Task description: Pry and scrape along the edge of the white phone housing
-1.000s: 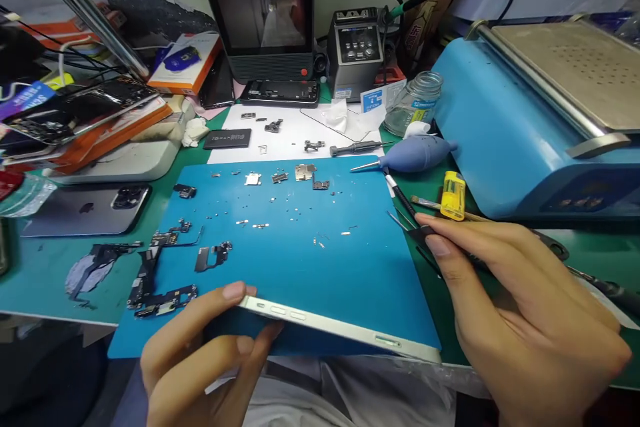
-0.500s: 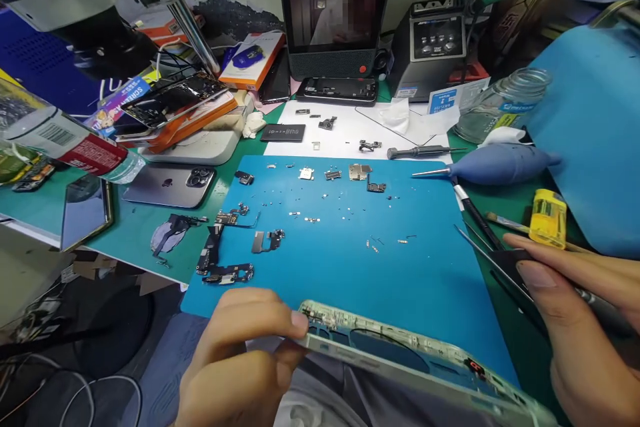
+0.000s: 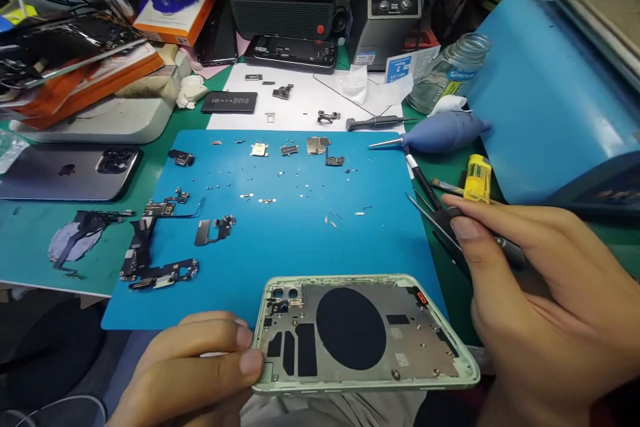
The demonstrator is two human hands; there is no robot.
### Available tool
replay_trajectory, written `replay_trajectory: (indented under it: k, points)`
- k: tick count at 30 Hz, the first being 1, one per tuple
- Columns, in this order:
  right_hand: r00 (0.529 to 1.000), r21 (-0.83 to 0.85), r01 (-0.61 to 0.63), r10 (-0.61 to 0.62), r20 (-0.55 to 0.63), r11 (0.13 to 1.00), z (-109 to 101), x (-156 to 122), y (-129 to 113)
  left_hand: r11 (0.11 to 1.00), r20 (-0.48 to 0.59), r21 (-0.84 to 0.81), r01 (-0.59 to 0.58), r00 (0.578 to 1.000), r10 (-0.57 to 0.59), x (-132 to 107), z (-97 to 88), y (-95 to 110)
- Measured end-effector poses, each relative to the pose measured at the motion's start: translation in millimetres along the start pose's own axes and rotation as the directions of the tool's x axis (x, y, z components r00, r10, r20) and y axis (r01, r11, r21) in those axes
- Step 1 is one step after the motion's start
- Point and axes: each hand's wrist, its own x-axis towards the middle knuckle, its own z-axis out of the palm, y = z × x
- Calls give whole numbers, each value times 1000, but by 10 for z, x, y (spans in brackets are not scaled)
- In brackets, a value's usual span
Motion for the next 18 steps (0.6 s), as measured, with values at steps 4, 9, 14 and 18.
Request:
replay_trajectory:
  k: [4,9,14,18]
  points:
    - [1000,-14,-29,29,1,999,-11,-23,-4,996,97,-30,-87,991,90,53,-78,-57]
    - [1000,-27,-14,14,3,1000,-25,-12,-26,999,105,-29,-42,993,45,70,-20,22]
    - [999,-20,-32,32,35,999,-29,-15,48,994,16,-106,10,1000,-8,197,101,175]
    - [998,-32,-38,39,47,999,-8,-41,100,995,-63,-57,78,995,-82,231,143,249]
